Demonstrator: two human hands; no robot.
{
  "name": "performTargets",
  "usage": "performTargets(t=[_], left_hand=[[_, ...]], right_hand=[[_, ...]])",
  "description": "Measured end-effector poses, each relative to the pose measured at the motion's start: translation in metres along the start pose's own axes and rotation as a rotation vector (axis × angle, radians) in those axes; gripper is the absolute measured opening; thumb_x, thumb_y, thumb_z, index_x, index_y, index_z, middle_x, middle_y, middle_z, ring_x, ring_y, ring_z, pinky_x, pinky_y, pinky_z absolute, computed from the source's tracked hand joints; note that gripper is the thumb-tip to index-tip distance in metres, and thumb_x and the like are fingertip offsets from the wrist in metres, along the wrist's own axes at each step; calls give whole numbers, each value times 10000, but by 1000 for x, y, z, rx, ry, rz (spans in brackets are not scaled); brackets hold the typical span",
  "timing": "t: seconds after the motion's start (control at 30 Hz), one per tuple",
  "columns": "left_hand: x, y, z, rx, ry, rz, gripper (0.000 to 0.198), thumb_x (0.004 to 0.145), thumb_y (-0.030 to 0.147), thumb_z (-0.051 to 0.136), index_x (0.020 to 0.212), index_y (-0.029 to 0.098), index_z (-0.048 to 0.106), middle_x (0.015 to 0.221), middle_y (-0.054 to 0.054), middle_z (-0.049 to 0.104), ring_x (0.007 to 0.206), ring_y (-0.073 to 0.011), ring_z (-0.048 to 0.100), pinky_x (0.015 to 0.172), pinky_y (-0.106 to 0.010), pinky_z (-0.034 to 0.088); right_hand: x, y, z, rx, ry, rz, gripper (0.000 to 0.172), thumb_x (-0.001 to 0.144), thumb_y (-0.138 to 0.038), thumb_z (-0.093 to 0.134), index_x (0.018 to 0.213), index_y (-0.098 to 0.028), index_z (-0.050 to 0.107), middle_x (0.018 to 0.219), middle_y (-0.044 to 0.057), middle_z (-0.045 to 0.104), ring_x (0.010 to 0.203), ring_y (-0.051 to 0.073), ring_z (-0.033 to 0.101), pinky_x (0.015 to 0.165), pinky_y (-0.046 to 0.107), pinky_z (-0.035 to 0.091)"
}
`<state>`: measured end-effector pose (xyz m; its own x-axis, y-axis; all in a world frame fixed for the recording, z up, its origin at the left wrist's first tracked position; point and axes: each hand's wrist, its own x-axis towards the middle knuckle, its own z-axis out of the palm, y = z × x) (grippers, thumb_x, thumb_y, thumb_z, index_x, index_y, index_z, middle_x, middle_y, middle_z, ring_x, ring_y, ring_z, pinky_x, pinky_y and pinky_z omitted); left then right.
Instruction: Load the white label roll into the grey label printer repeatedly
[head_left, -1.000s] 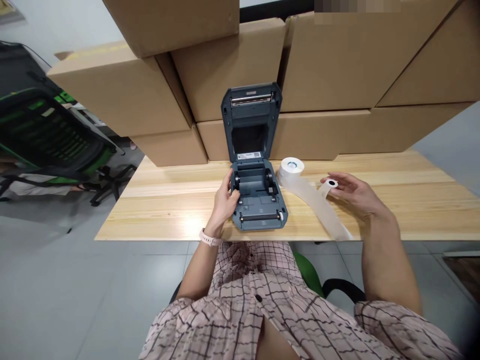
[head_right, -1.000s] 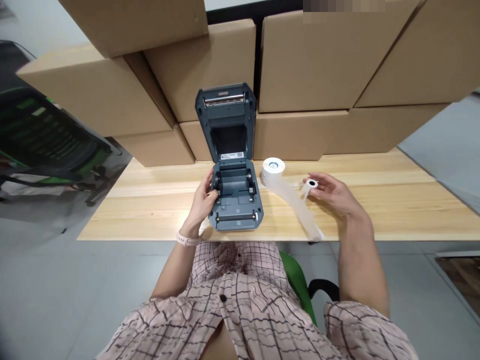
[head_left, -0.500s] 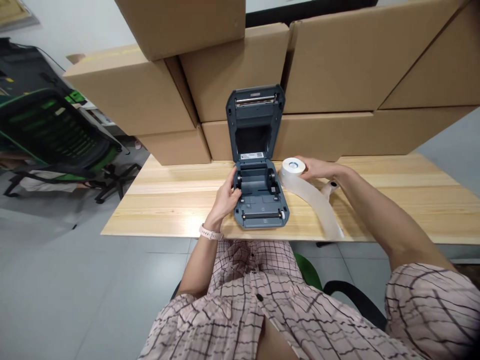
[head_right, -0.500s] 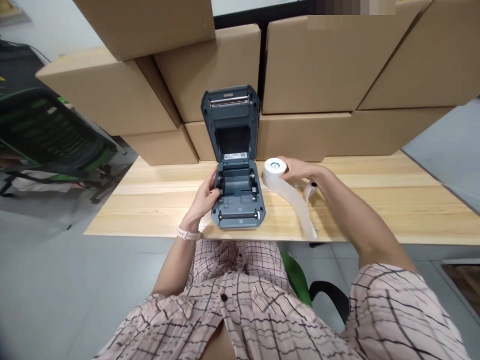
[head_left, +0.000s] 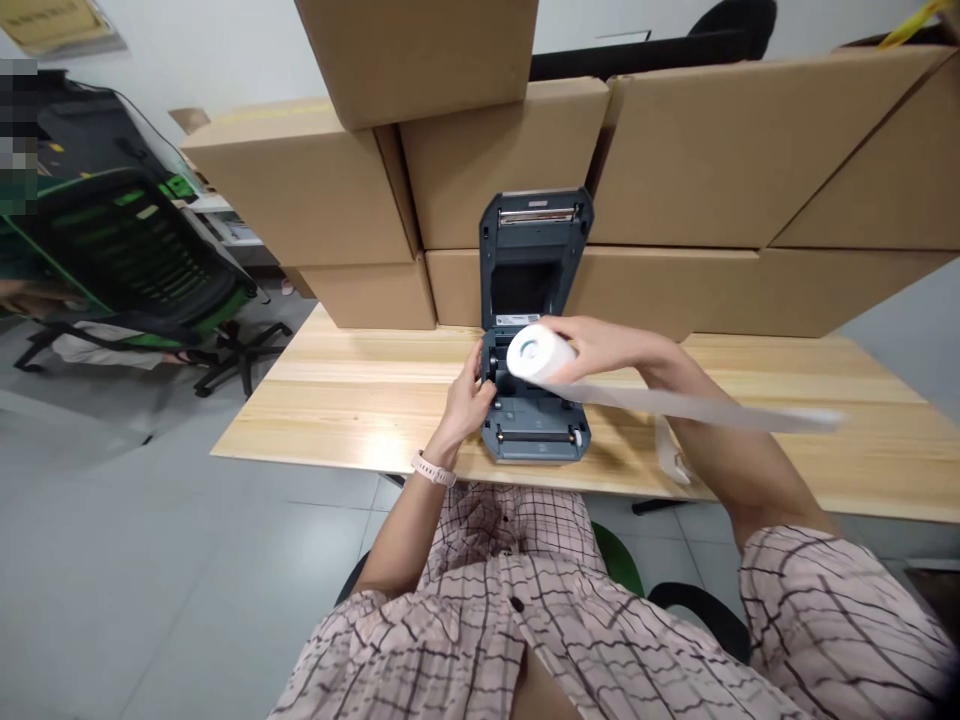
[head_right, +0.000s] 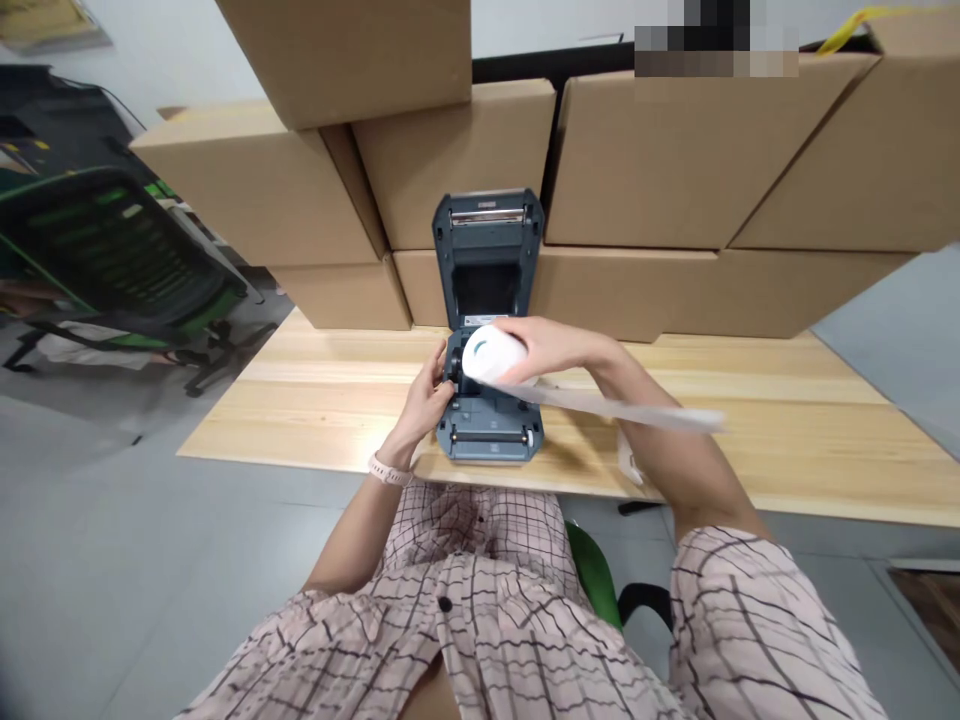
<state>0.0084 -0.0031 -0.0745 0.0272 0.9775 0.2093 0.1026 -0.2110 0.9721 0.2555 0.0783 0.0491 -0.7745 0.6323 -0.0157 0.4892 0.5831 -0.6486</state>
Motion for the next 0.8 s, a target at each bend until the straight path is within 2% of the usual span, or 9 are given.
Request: performTargets(t=[0.07,0.13,0.23,0.33,0.43,0.53,0.67,0.8], left_hand=[[0,0,1,-33,7,-4,919,860,162,588,1722,250,281,1769,-111,400,1613,-274,438,1351,-500,317],[-1,0,2,-57,11,-7,917,864,162,589,1721,271,280,1766,-102,407,1619,-272,430,1355,-512,308],[-1,-1,2,-65,22,-8,898,863,162,589,1709,271,312,1758,-103,420,1616,-282,435,1353,-534,310],[-2,-1,3,-82,36,-12,885,858,159,590,1698,274,337,1756,-97,426,1613,-274,439,1352,-528,316],[-2,-1,5,-107,47,-6,866,859,164,590,1687,273,359,1761,-93,418,1613,-263,440,1359,-506,311],[-5,2,6,-125,48,3,832,870,167,586,1670,275,383,1759,-87,422,1615,-265,436,1359,-508,313],[-8,6,8,-136,67,-10,766,890,178,579,1637,270,433,1738,-77,460,1612,-267,437,1347,-485,343],[-10,3,11,-174,89,-31,700,925,210,572,1614,242,451,1725,-101,473,1603,-268,448,1350,-469,334]], right_hand=[[20,-17,6,-216,-138,13,764,674,-583,870,1316,-204,703,1298,140,751,1159,375,702,1009,498,556],[34,-23,13,-344,-217,41,749,724,-593,842,1340,-189,710,1307,156,751,1171,390,702,996,492,549],[45,-20,23,-408,-243,74,684,770,-567,828,1322,-176,732,1306,166,761,1155,388,721,972,470,561],[45,-11,33,-441,-206,77,698,817,-546,811,1392,-163,707,1348,190,753,1186,416,724,997,505,567],[29,-8,42,-441,-108,28,702,923,-503,724,1518,-144,624,1493,212,679,1335,440,662,1108,569,524],[-6,-12,59,-392,44,-76,593,1032,-462,597,1558,-187,598,1635,155,575,1501,383,555,1227,577,462],[-56,-28,102,-408,139,-137,508,1119,-484,458,1543,-253,616,1654,117,560,1502,335,572,1212,583,508],[-77,-44,149,-466,375,-71,454,1127,-422,475,1512,-240,633,1657,127,556,1540,324,534,1242,598,483]])
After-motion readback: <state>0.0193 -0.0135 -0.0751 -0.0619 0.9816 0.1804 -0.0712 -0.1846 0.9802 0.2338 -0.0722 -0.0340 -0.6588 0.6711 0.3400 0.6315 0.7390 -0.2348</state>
